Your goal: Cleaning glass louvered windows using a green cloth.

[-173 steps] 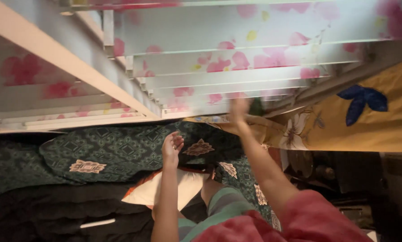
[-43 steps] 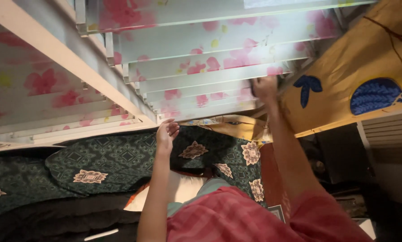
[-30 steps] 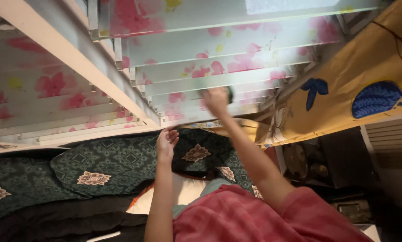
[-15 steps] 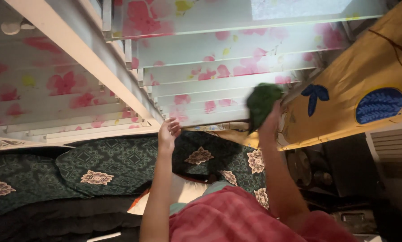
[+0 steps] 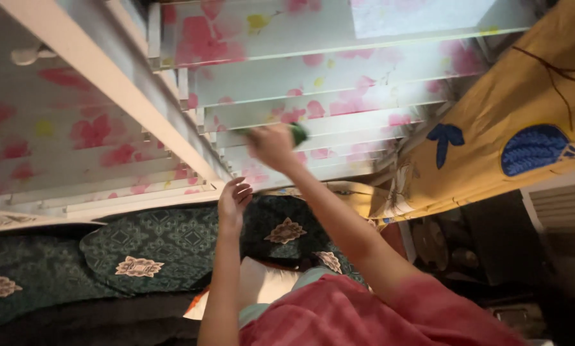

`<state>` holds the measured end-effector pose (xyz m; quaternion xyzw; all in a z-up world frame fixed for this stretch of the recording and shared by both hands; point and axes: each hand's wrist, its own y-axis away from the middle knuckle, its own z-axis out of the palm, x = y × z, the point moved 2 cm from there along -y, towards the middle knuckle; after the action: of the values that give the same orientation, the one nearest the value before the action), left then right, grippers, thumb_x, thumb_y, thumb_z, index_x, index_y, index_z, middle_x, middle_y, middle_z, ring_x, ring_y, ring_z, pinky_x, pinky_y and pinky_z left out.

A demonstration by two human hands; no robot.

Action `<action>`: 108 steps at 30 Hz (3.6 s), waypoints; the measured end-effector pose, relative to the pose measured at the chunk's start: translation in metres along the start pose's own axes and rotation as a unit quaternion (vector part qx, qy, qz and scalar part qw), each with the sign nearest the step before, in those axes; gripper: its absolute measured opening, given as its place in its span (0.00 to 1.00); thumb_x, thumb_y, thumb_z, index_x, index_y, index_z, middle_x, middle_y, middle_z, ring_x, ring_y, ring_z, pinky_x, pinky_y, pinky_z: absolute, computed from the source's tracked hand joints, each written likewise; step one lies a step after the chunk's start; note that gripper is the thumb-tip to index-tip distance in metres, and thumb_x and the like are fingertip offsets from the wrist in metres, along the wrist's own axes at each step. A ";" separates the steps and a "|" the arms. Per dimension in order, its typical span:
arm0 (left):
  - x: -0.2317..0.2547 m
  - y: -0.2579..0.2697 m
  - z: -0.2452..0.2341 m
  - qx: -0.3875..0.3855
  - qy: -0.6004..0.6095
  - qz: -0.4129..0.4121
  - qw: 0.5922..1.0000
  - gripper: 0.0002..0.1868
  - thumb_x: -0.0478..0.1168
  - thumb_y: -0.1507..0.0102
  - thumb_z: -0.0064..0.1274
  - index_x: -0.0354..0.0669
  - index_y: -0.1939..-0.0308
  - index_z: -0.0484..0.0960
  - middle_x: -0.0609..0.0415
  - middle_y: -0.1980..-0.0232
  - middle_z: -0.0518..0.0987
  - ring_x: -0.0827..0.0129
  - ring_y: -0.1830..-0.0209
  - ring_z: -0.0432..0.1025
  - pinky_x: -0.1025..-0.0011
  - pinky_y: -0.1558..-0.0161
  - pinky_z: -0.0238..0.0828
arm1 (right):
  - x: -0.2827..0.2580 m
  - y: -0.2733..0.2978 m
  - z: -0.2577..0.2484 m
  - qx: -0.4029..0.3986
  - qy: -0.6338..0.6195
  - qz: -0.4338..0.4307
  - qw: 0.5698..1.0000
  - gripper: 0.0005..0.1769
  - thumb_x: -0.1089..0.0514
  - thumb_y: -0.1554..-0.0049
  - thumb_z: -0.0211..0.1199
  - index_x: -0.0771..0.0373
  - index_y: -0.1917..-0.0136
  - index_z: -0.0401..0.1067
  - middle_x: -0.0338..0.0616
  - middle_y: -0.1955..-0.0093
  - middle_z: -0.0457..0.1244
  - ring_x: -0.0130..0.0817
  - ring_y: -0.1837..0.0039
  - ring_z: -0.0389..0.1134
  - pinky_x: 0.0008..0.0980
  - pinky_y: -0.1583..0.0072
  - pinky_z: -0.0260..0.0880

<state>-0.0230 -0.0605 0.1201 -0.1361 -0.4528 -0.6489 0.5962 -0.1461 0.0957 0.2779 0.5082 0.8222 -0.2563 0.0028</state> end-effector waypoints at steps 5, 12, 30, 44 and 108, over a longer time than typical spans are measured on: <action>0.003 0.002 0.006 -0.011 -0.022 0.001 1.000 0.19 0.47 0.30 0.41 0.40 0.42 0.78 0.52 0.55 0.80 0.65 0.55 0.75 0.67 0.53 0.73 | -0.023 -0.017 -0.011 -0.031 -0.111 -0.086 0.990 0.19 0.40 0.38 0.57 0.49 0.42 0.78 0.41 0.60 0.70 0.39 0.61 0.70 0.44 0.59 0.67; -0.012 -0.003 0.014 -0.005 -0.022 -0.034 0.999 0.20 0.49 0.29 0.40 0.42 0.43 0.78 0.53 0.54 0.80 0.66 0.55 0.75 0.69 0.53 0.72 | 0.154 0.032 -0.043 -0.035 0.033 0.049 0.998 0.21 0.34 0.41 0.60 0.50 0.55 0.80 0.45 0.67 0.68 0.46 0.65 0.70 0.48 0.62 0.67; -0.019 0.002 0.008 0.012 -0.023 -0.045 0.999 0.19 0.48 0.30 0.39 0.45 0.45 0.80 0.56 0.57 0.81 0.68 0.55 0.75 0.68 0.52 0.72 | 0.194 0.052 -0.037 0.069 0.138 0.135 0.979 0.26 0.40 0.36 0.54 0.60 0.62 0.78 0.53 0.64 0.68 0.55 0.56 0.69 0.59 0.41 0.61; -0.021 -0.006 0.027 -0.050 0.006 -0.053 0.997 0.18 0.46 0.31 0.41 0.41 0.44 0.78 0.54 0.56 0.80 0.66 0.56 0.76 0.68 0.54 0.73 | 0.019 0.042 -0.037 0.033 -0.060 -0.157 0.985 0.26 0.51 0.42 0.64 0.50 0.30 0.71 0.46 0.33 0.64 0.48 0.32 0.63 0.52 0.32 0.62; 0.011 -0.012 0.044 -0.045 -0.005 -0.053 0.998 0.16 0.42 0.32 0.42 0.42 0.45 0.79 0.54 0.56 0.79 0.65 0.53 0.74 0.67 0.52 0.71 | 0.090 -0.001 -0.134 0.080 -0.005 0.053 0.995 0.18 0.41 0.40 0.65 0.58 0.52 0.78 0.53 0.59 0.67 0.56 0.52 0.66 0.53 0.45 0.64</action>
<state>-0.0522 -0.0360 0.1470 -0.1419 -0.4330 -0.6983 0.5521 -0.1558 0.2272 0.3713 0.5487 0.7706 -0.3236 -0.0203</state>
